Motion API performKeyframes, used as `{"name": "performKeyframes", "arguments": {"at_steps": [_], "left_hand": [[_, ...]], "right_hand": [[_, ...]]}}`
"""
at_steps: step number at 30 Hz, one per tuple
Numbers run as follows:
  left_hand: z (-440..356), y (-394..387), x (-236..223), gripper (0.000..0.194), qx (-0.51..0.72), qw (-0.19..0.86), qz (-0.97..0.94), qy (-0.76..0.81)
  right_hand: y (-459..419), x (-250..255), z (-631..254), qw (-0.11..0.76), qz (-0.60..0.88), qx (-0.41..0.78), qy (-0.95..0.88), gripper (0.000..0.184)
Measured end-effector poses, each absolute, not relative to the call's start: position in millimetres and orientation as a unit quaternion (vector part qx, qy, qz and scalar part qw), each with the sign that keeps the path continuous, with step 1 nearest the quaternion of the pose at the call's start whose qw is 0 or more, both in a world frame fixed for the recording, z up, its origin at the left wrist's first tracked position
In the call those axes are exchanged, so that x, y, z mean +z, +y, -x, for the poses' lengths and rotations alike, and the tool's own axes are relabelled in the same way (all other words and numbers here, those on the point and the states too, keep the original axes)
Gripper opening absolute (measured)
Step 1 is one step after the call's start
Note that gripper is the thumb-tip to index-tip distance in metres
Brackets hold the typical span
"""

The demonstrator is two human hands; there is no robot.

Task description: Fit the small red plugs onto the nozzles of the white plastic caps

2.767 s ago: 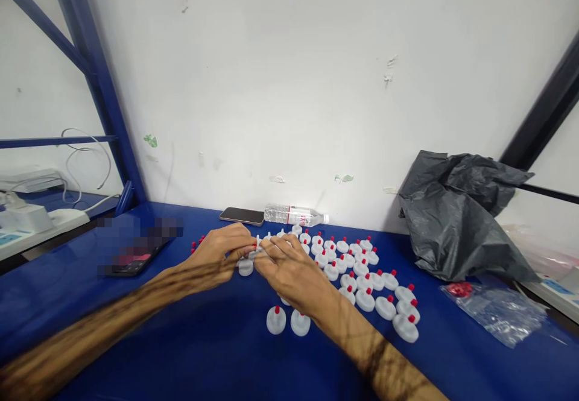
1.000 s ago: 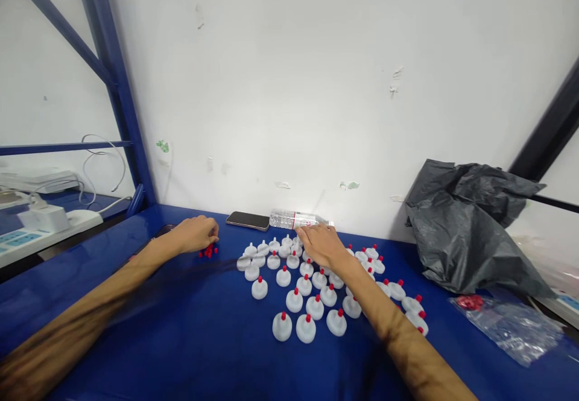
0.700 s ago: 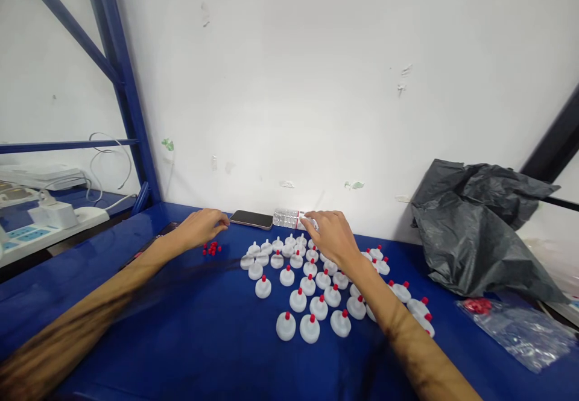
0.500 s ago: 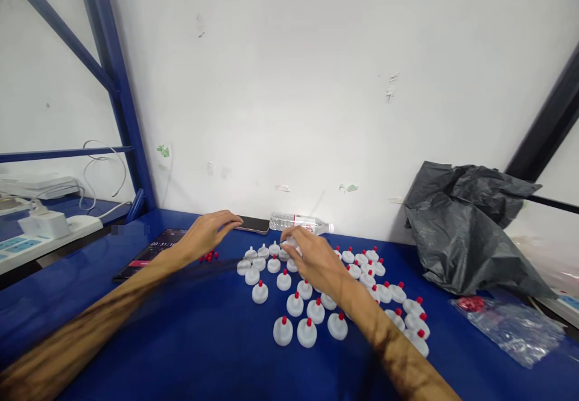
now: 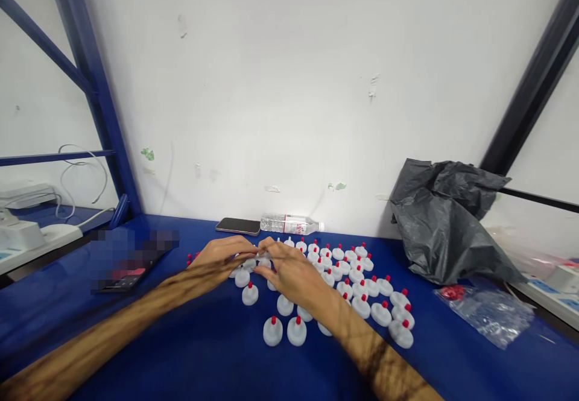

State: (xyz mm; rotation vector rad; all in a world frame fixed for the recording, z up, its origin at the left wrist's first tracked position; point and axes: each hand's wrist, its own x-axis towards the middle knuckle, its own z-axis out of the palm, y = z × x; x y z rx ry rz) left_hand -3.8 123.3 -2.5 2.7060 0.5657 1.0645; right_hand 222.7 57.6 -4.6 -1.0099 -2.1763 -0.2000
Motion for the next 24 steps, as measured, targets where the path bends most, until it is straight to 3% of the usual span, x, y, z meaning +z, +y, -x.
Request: {"name": "performKeyframes", "arguments": {"at_steps": [13,20,24], "left_hand": [[3.1,121.8,-2.6,0.025,0.366,0.105,-0.899,0.215],[3.3,124.7,-9.0,0.031,0.312,0.028,-0.915,0.253],[3.2,121.5,-10.3,0.029,0.313,0.017,-0.916,0.251]], "right_hand": [[56.2,-2.7,-221.3,0.394,0.405,-0.049,-0.824,0.008],[59.0,-8.5,-223.5,0.416,0.399,-0.092,-0.812,0.019],[56.1,-4.2,-221.5,0.392,0.352,-0.103,-0.843,0.005]]}}
